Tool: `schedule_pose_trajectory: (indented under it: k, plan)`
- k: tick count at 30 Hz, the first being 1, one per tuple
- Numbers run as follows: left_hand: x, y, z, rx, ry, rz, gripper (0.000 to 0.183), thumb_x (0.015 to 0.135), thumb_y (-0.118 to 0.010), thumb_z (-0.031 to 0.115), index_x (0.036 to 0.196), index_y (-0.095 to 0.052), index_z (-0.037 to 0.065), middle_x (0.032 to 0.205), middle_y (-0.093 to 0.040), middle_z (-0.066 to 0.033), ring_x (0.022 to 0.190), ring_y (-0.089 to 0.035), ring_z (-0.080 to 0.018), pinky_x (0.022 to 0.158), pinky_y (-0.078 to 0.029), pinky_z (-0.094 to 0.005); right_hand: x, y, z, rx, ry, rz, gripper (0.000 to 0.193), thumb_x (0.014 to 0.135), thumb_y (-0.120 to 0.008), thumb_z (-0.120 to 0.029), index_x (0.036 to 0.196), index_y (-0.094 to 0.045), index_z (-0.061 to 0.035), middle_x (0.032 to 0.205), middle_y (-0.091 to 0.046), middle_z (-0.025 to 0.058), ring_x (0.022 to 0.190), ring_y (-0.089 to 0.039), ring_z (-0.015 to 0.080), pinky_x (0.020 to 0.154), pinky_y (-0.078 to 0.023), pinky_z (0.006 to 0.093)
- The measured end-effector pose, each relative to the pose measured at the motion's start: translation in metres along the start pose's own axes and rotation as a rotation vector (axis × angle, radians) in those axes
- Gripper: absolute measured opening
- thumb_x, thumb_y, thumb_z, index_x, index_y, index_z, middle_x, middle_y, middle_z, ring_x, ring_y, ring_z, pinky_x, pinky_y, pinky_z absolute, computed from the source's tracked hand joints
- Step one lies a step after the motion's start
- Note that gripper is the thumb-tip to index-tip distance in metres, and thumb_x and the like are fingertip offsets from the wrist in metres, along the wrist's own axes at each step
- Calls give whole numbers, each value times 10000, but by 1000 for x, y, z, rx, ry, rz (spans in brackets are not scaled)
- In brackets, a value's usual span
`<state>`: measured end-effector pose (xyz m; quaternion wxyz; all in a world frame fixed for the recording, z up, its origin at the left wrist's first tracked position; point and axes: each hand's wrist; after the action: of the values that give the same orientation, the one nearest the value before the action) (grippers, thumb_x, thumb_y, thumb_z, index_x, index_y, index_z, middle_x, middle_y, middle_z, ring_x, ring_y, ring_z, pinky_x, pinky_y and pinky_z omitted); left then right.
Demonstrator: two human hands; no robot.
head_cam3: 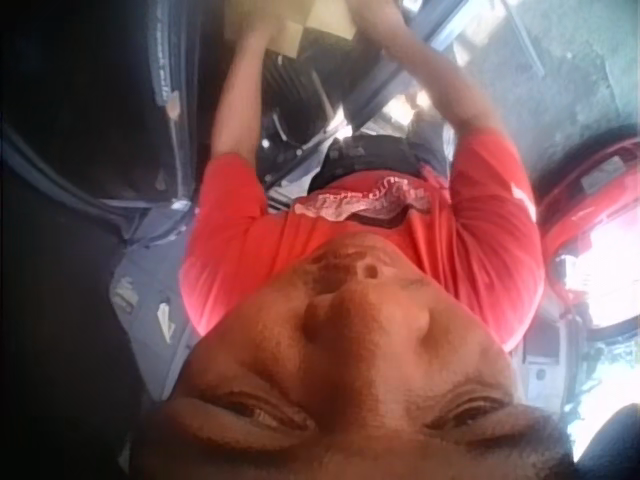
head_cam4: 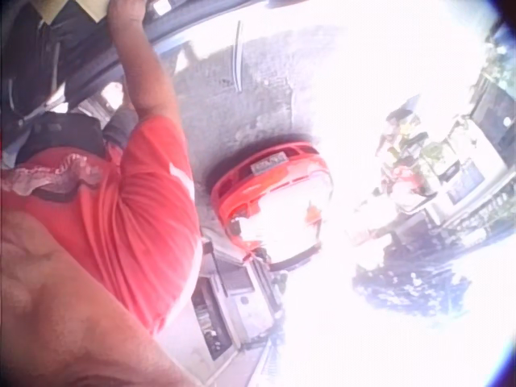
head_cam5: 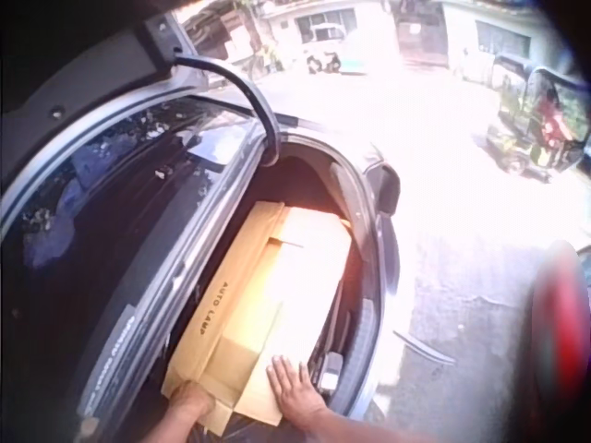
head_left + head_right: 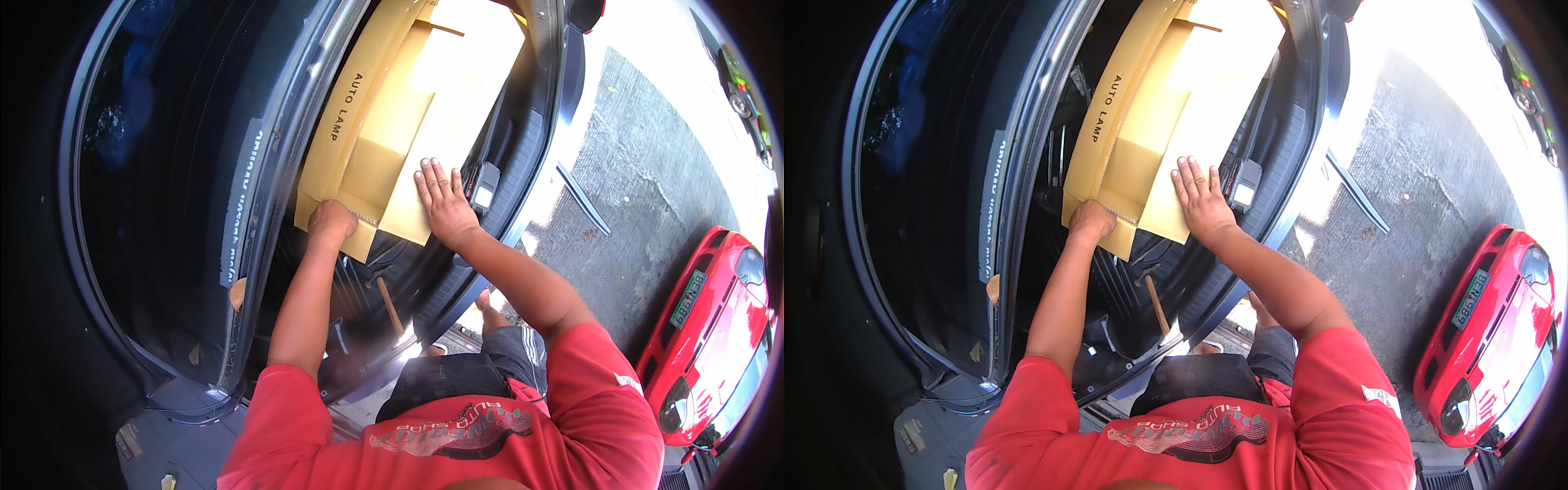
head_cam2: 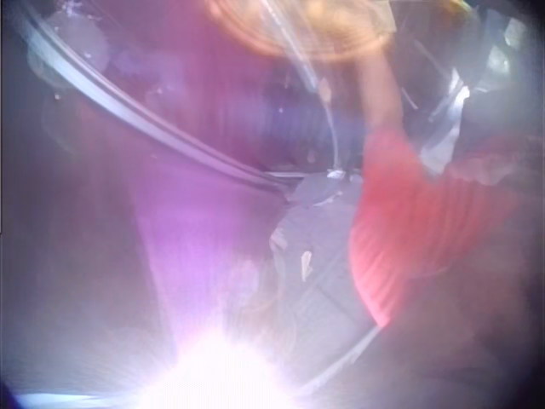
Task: The person removes a damaged tail light from a car trunk, then unpacks a new tail light from a box and prepares it for installation.
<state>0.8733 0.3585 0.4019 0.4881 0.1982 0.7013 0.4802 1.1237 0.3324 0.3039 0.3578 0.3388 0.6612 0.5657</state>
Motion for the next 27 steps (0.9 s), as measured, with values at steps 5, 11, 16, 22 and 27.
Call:
schedule_pose_trajectory:
  k: [5,11,16,22,27]
  plan:
    - [-25,-21,-28,-895,85,9,526,1034,-711,343,1317,-697,-100,1270,-744,-267,1266,-704,-393,1082,-538,-459,-5,1,1,-15,-9,-55,704,1096,-402,-183,1739,-171,-12,1832,-81,208,1699,-80,379,1348,-172,609]
    - [37,-40,25,-1273,-210,229,792,997,-764,212,1578,-288,-41,1558,-450,-273,1580,-365,-440,1251,-356,-544,1,10,-2,13,27,-29,719,1089,-418,-182,1744,-166,-30,1834,-95,191,1700,-85,367,1351,-184,589]
    - [56,-39,32,-322,-814,962,630,887,-783,145,1422,-486,-5,1502,-512,-292,1544,-332,-561,1267,-301,-640,0,6,1,37,-17,-19,700,1093,-411,-176,1743,-187,-46,1835,-106,171,1699,-111,343,1354,-201,563]
    - [128,70,-17,-184,-451,604,695,943,-763,309,1538,-539,26,1660,-409,-298,1586,-284,-515,1288,-298,-602,1,13,-7,58,23,-37,748,1068,-450,-155,1752,-163,-62,1840,-87,164,1702,-94,335,1358,-188,554]
    - [99,6,-21,216,-372,688,894,914,-791,467,1595,-448,0,1672,-367,-307,1635,-205,-452,1264,-335,-600,1,21,-2,44,1,-94,783,1053,-489,-167,1753,-155,-57,1839,-83,170,1702,-98,338,1354,-203,550]
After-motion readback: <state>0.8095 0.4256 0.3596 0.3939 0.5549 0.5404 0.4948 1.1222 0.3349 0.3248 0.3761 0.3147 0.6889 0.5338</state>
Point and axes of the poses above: each hand's wrist, its own x-axis towards the middle knuckle, its own y-axis out of the back of the hand, z = x × y
